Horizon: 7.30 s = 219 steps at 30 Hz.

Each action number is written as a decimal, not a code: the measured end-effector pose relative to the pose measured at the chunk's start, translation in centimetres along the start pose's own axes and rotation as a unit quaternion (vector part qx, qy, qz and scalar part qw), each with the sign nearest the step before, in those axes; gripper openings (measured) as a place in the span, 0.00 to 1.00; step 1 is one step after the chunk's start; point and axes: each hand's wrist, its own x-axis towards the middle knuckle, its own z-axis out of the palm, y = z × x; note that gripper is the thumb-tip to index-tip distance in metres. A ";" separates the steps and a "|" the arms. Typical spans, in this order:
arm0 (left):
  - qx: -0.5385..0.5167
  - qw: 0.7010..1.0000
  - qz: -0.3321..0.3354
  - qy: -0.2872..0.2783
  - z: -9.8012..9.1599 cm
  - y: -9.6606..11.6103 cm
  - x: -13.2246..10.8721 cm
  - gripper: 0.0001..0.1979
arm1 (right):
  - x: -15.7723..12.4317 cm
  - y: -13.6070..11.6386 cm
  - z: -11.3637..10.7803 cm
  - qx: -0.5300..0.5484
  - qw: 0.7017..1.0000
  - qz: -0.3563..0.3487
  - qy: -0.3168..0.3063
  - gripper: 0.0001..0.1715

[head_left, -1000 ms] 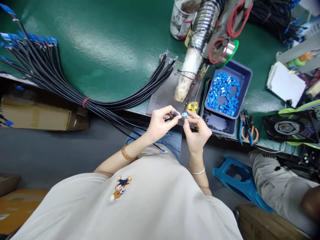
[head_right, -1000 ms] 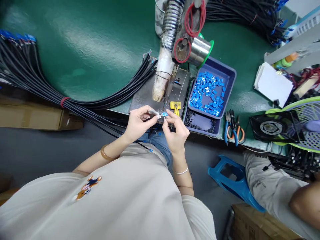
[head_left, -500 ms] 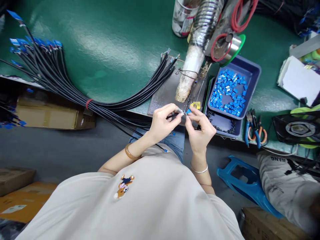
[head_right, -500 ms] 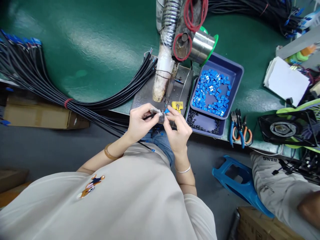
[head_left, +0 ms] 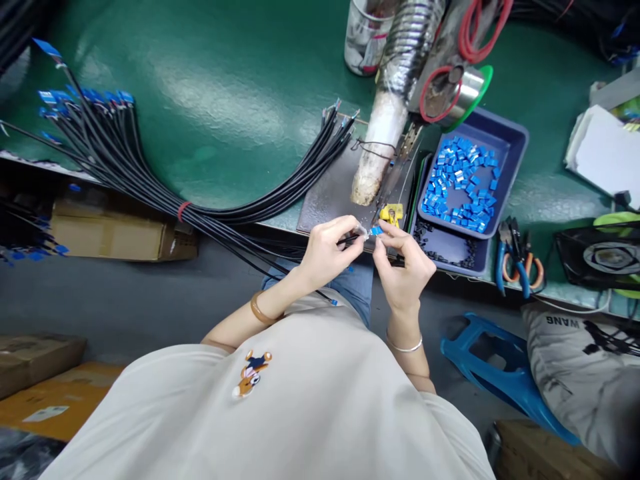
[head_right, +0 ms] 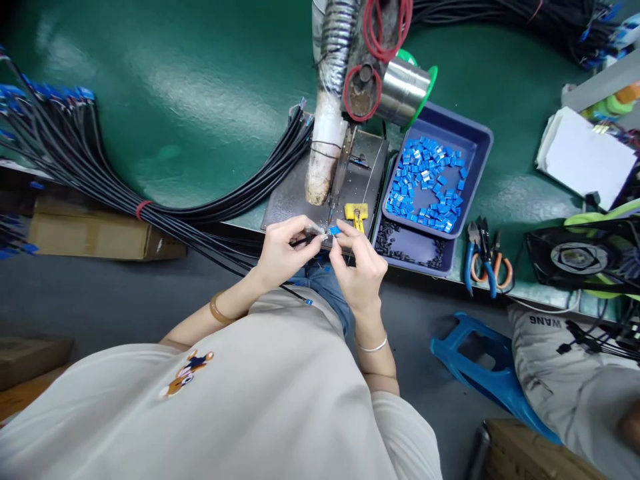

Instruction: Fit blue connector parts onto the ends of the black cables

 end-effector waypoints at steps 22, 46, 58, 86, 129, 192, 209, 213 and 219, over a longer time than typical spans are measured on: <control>0.270 0.962 0.006 0.041 -7.2 -7.1 4.8 0.09 | -0.2 -2.6 -6.3 0.228 0.956 0.129 0.132 0.11; -0.264 0.867 -0.025 -0.422 -9.3 2.9 2.3 0.15 | 1.7 -5.6 -4.3 0.128 0.965 0.016 0.228 0.09; -0.350 0.894 -0.244 -0.136 -1.5 -0.5 -1.0 0.17 | 0.1 -2.9 -1.8 0.049 0.981 0.186 -0.025 0.10; -0.370 0.847 -0.305 -0.228 -2.1 -2.1 -0.7 0.21 | -1.1 -0.8 -2.3 0.170 0.945 0.277 -0.040 0.10; -0.359 0.878 -0.229 -0.220 -2.2 0.2 -1.1 0.21 | -2.1 -1.4 -0.9 0.105 0.970 0.219 -0.005 0.09; -0.398 0.852 -0.303 -0.156 -0.7 0.3 -0.3 0.17 | 1.2 5.1 -6.0 -0.178 0.946 0.259 0.075 0.04; -0.272 0.933 -0.163 -0.170 0.3 0.7 -1.0 0.13 | -1.0 -0.7 -2.6 0.157 0.960 0.230 0.012 0.03; -0.261 0.938 -0.155 -0.167 0.4 0.5 -1.2 0.14 | -1.4 -0.9 -1.6 0.162 0.964 0.210 -0.014 0.06; -0.251 0.941 -0.156 -0.166 0.4 0.2 -1.3 0.14 | -1.4 -1.1 -1.3 0.170 0.960 0.220 -0.027 0.06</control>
